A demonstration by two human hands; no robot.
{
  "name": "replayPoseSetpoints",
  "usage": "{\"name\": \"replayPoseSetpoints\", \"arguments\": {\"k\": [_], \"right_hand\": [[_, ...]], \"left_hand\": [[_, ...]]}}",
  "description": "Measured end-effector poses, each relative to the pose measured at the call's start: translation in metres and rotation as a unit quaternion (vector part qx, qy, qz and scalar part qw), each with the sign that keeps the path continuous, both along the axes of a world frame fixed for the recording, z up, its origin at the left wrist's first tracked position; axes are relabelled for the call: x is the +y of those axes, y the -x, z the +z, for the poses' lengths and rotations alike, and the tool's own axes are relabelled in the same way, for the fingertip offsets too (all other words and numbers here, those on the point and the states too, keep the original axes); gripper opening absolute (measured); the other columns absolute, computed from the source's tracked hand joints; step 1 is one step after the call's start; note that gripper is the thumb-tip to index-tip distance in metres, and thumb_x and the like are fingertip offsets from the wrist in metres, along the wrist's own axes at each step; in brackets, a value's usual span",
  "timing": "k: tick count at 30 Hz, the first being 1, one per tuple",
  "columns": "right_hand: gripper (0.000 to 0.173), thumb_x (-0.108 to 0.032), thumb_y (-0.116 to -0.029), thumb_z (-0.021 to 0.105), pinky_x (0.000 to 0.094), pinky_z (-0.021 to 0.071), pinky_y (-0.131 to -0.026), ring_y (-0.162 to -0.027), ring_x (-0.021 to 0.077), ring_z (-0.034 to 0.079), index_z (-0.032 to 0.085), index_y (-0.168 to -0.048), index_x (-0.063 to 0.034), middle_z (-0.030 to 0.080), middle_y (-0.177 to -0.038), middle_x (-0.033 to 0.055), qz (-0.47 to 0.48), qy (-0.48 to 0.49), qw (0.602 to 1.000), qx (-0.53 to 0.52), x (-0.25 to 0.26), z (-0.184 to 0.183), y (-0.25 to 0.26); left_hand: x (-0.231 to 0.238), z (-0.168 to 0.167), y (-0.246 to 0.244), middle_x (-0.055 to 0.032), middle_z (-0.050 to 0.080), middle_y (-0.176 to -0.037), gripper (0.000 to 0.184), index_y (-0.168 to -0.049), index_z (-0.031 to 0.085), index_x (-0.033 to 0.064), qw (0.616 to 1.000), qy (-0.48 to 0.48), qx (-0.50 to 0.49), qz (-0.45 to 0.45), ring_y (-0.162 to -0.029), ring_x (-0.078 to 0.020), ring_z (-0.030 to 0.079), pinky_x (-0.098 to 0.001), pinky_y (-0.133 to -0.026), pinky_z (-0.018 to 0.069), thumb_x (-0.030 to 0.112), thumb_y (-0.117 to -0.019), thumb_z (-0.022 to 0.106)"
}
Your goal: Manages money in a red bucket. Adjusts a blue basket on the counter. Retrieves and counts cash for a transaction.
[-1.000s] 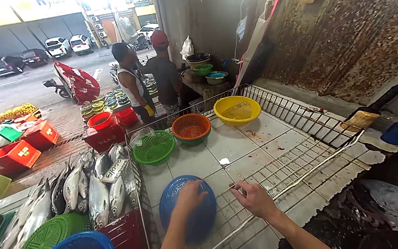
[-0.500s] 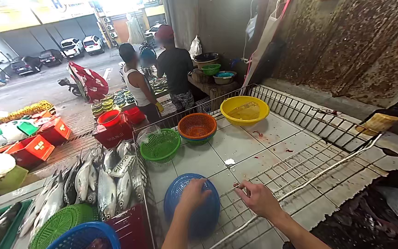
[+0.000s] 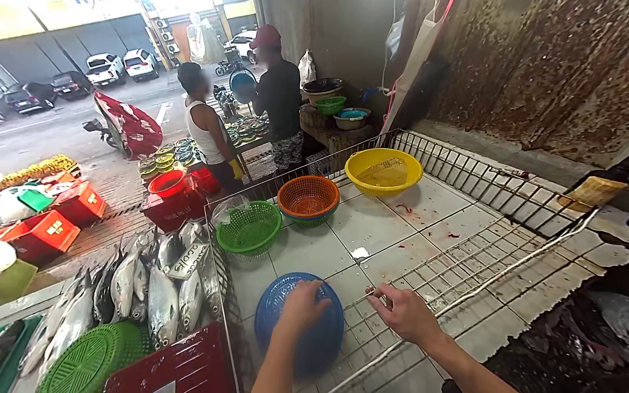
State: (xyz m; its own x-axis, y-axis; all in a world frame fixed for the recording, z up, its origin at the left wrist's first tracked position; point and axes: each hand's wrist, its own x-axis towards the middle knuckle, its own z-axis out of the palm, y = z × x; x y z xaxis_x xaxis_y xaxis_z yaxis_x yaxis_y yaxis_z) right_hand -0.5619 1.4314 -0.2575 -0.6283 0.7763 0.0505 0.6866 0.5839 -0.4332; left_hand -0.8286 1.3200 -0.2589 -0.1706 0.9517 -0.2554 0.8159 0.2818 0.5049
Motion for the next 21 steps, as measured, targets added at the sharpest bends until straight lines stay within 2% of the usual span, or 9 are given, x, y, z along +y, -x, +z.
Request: {"name": "replayPoseSetpoints", "arguments": {"k": [8, 21], "right_hand": [[0.04, -0.056, -0.0976, 0.051, 0.0425, 0.051, -0.051, -0.055, 0.0168, 0.061, 0.073, -0.097, -0.0222, 0.06, -0.062, -0.0022, 0.004, -0.011, 1.0, 0.007, -0.0025, 0.0002, 0.0009], [0.039, -0.055, -0.0973, 0.051, 0.041, 0.05, -0.051, -0.054, 0.0158, 0.059, 0.073, -0.096, -0.023, 0.059, -0.061, -0.0033, 0.002, -0.012, 1.0, 0.004, -0.0025, -0.0003, 0.0005]], "left_hand": [[-0.0006, -0.002, 0.0015, -0.0054, 0.061, -0.144, 0.056, -0.145, 0.058, 0.0177, 1.0, -0.001, -0.002, -0.004, -0.142, -0.026, 0.049, -0.0491, -0.118, 0.0394, 0.05, -0.0998, 0.059], [0.0001, -0.0018, 0.0017, -0.0054, 0.06, -0.145, 0.056, -0.146, 0.057, 0.0176, 1.0, 0.003, -0.001, -0.007, -0.143, -0.0254, 0.047, -0.0468, -0.121, 0.0363, 0.05, -0.0998, 0.059]]}}
